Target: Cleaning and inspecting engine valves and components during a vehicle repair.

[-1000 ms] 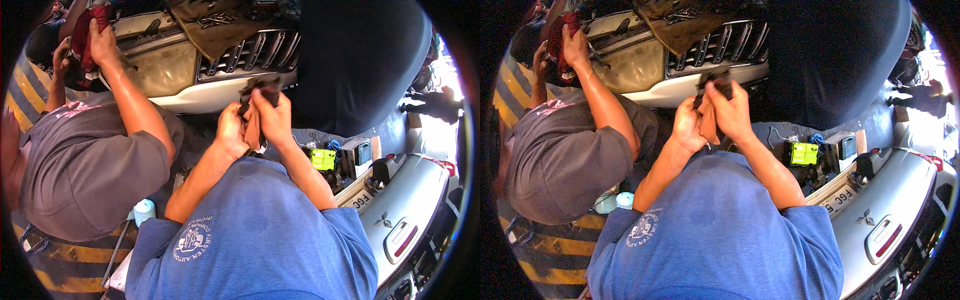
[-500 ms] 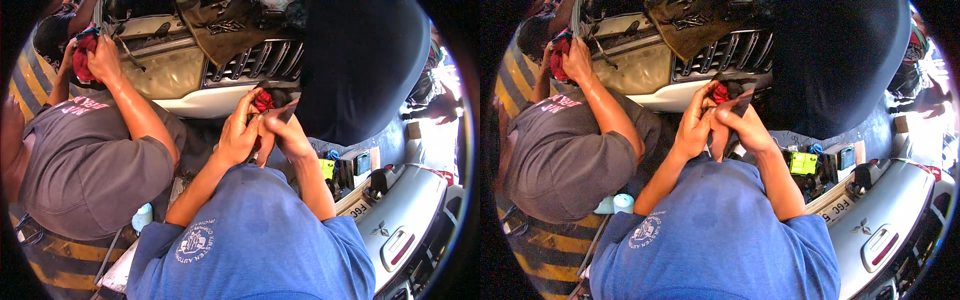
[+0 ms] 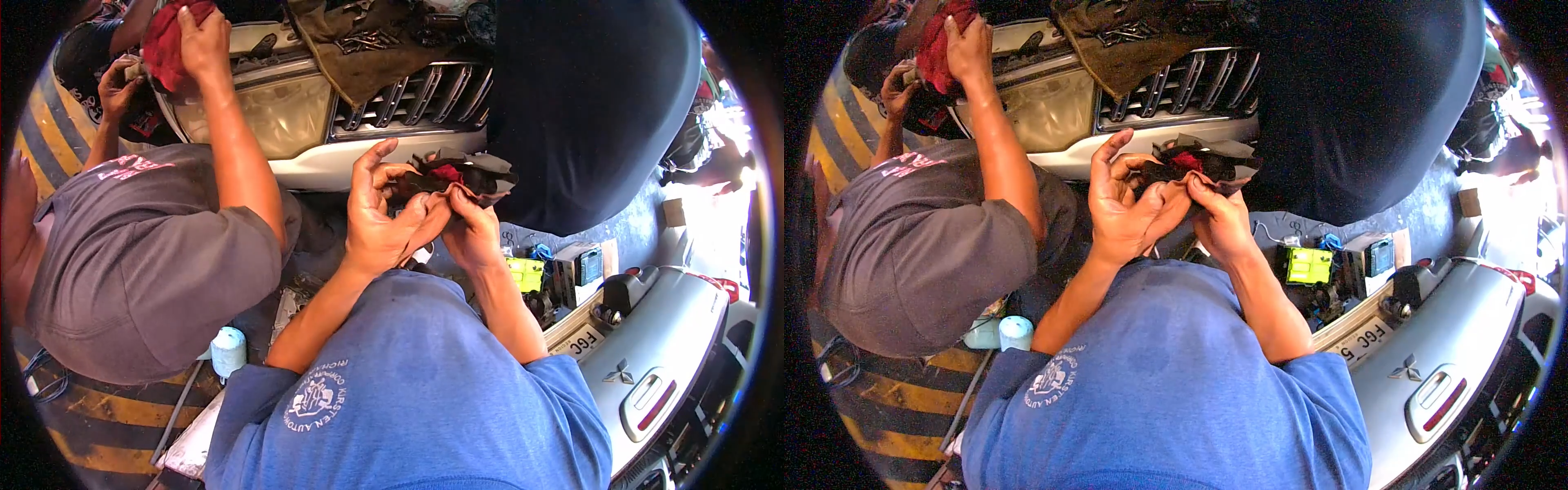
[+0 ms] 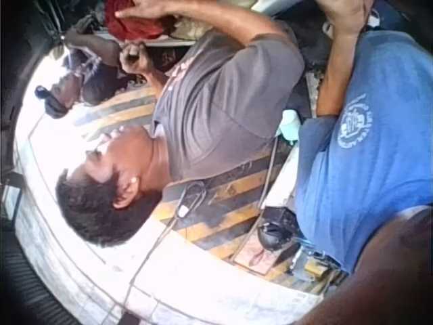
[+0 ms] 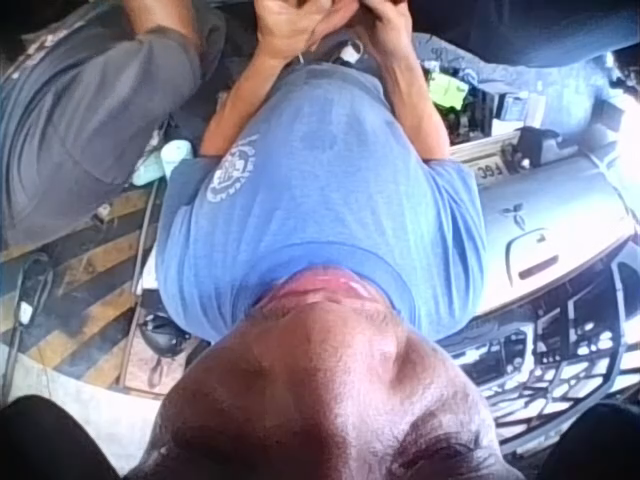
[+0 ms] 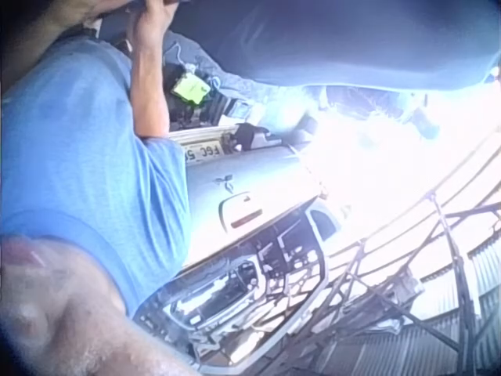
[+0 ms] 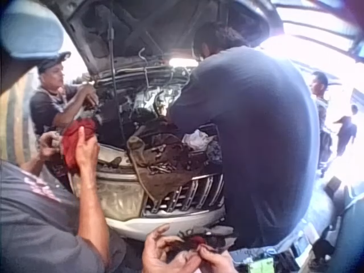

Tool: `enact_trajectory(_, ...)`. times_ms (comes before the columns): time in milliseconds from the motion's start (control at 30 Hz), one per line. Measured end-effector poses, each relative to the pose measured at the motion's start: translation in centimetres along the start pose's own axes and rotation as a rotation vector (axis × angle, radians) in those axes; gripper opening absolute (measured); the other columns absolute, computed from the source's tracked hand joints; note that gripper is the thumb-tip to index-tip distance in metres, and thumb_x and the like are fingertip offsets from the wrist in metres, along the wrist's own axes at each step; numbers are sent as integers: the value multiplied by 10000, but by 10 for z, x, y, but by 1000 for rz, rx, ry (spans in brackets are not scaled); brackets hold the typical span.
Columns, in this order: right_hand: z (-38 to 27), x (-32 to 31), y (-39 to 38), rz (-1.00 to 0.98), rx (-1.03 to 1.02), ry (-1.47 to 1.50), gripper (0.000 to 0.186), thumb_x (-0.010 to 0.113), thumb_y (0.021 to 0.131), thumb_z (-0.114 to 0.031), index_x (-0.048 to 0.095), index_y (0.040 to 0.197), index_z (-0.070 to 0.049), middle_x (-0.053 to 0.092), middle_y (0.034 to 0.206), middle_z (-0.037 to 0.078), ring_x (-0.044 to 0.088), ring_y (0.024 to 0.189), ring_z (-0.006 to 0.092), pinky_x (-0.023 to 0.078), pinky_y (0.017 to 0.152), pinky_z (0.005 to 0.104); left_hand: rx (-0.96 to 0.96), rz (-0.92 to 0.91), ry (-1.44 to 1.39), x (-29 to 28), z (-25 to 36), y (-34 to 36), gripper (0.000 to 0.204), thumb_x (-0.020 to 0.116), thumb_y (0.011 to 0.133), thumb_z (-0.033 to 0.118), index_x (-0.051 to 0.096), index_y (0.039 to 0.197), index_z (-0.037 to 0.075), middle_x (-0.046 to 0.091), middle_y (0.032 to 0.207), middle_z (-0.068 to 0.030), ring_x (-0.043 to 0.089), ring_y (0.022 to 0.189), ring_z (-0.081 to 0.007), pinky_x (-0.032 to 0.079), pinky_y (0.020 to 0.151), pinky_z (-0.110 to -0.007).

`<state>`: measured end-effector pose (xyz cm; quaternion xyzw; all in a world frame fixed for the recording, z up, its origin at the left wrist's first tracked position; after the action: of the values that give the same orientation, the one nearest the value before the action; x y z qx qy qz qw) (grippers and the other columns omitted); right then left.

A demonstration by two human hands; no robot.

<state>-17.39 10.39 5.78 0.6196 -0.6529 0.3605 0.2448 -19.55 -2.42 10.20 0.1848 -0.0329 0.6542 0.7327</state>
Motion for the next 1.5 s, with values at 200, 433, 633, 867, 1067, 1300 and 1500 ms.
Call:
enact_trajectory(200,-10,-12,-7,16,77,155,500,528,896,-368,488,1255,-22,549,1247,154,511,1178,298,345,1055,462,-196,-88,-482,-2,-13,7,576,544,861,8,287,1376,43,560,1033,-103,592,937,-194,517,831,-354)
enact_trajectory(433,-27,-21,-13,0,40,-99,744,367,921,-597,303,1403,-35,418,1385,153,419,1272,295,312,1078,444,-466,-134,-799,6,-35,0,550,439,848,123,311,1382,78,554,977,-132,597,812,-216,535,615,-356)
enact_trajectory(633,-5,-2,-16,-6,137,-550,642,403,932,-511,372,1367,-40,466,1316,144,433,1235,261,303,1062,369,-609,-126,-614,9,-60,-11,511,343,833,150,399,1333,59,573,931,-103,522,679,-129,419,469,-257)
enact_trajectory(867,-1,31,8,-176,-316,-1097,401,680,807,-123,556,1168,-1,557,1095,150,532,1068,256,406,928,346,-388,66,-369,0,-73,-21,381,288,920,159,489,1205,7,542,1109,-86,529,1045,-173,419,939,-308)
enact_trajectory(1067,3,16,11,74,-350,-794,117,623,878,-95,602,957,-12,621,834,7,522,770,62,446,682,227,-238,102,-352,2,-58,-19,363,319,878,150,516,1133,-15,538,1113,-98,505,1053,-177,377,959,-303)
enact_trajectory(1300,24,-42,21,399,159,-112,214,556,939,-291,542,909,-79,562,698,23,532,603,127,445,554,259,-482,-48,-681,10,-56,-16,368,329,854,177,464,1163,31,558,916,-138,460,554,-123,367,474,-215)
enact_trajectory(1500,14,-1,5,24,175,-586,510,652,867,-181,453,1310,-26,613,992,83,604,817,161,511,767,295,-479,-46,-673,6,-57,-14,373,327,825,158,458,1150,30,570,876,-97,468,581,-108,369,455,-215)
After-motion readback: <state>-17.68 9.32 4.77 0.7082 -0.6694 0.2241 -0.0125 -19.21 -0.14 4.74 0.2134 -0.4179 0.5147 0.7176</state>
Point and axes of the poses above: each hand's wrist, its own y-axis towards the middle knuckle, its own x-axis out of the palm, z = x × y, the point moved 9 cm from there along y, towards the middle knuckle
